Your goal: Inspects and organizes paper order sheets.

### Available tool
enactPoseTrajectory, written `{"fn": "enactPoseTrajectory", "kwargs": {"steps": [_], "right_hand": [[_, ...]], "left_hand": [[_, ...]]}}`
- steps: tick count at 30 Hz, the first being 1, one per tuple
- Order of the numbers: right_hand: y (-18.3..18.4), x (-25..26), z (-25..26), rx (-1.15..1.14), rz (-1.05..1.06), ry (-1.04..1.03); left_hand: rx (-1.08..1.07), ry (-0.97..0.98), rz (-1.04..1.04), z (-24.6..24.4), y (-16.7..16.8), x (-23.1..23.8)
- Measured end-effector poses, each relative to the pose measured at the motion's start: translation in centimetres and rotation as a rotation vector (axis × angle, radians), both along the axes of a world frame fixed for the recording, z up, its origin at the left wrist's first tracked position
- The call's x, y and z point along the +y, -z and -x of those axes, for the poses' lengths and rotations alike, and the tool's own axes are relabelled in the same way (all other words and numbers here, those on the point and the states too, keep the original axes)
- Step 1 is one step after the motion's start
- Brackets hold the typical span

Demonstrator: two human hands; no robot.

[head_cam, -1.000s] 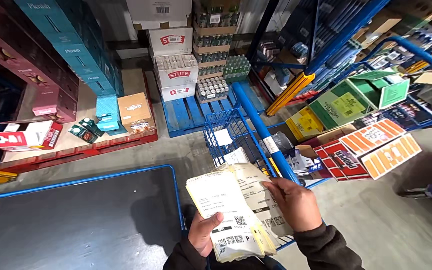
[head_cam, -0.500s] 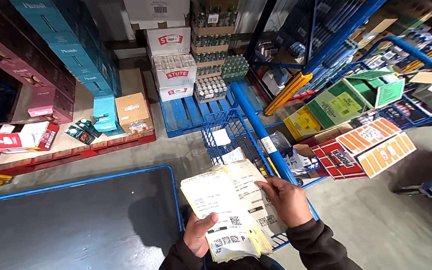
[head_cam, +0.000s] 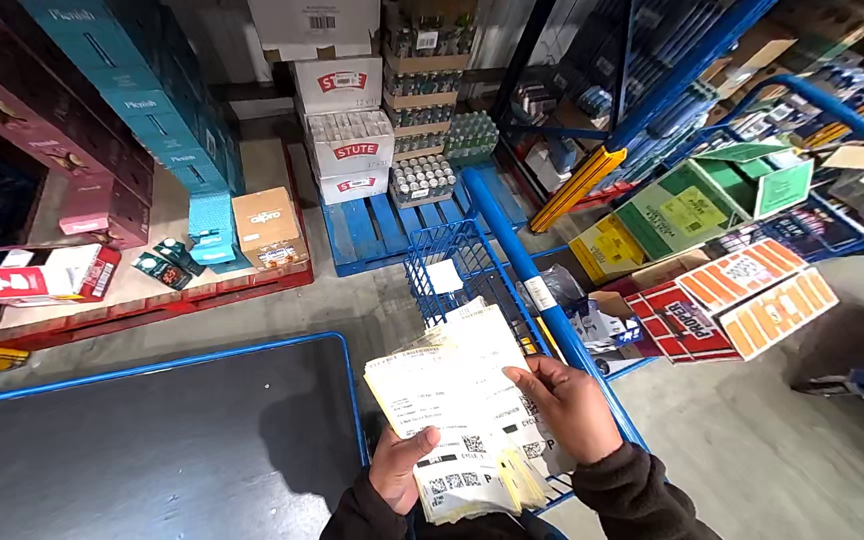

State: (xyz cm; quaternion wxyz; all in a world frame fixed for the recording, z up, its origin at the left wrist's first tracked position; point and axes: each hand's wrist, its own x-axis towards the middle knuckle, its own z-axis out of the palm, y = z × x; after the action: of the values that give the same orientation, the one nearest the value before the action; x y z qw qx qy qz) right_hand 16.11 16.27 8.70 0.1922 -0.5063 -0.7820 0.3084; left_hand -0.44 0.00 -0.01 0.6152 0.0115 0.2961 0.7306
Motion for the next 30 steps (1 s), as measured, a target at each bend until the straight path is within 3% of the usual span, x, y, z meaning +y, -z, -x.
{"fn": "enactPoseTrajectory", "kwargs": {"steps": [9, 16, 20, 21, 26, 30], "right_hand": [[-1.1, -0.1, -0.2, 0.028, -0.054, 0.015], [-0.1, -1.7, 1.4, -0.052, -0.036, -0.127], [0.1, -1.5, 1.9, -0.179, 0.319, -0.288], [0.1, -1.5, 1.8, -0.173, 0.317, -0.279], [1.3, -3.0, 1.8, 0.100, -0.226, -0.234], [1.0, -4.1, 2.9, -0.017, -0.255, -0.204]], "left_hand": [[-0.098, 0.069, -0.364, 0.7, 1.7, -0.5], [-0.089, 0.061, -0.159, 0.0, 1.1, 0.4], [-0.064, 0.035, 0.002, -0.1, 0.6, 0.6], [-0.063, 0.029, 0.039, -0.2, 0.4, 0.6], [-0.057, -0.003, 0.139, -0.6, -0.3, 0.9], [-0.035, -0.002, 0.167, -0.8, -0.5, 1.2]]}}
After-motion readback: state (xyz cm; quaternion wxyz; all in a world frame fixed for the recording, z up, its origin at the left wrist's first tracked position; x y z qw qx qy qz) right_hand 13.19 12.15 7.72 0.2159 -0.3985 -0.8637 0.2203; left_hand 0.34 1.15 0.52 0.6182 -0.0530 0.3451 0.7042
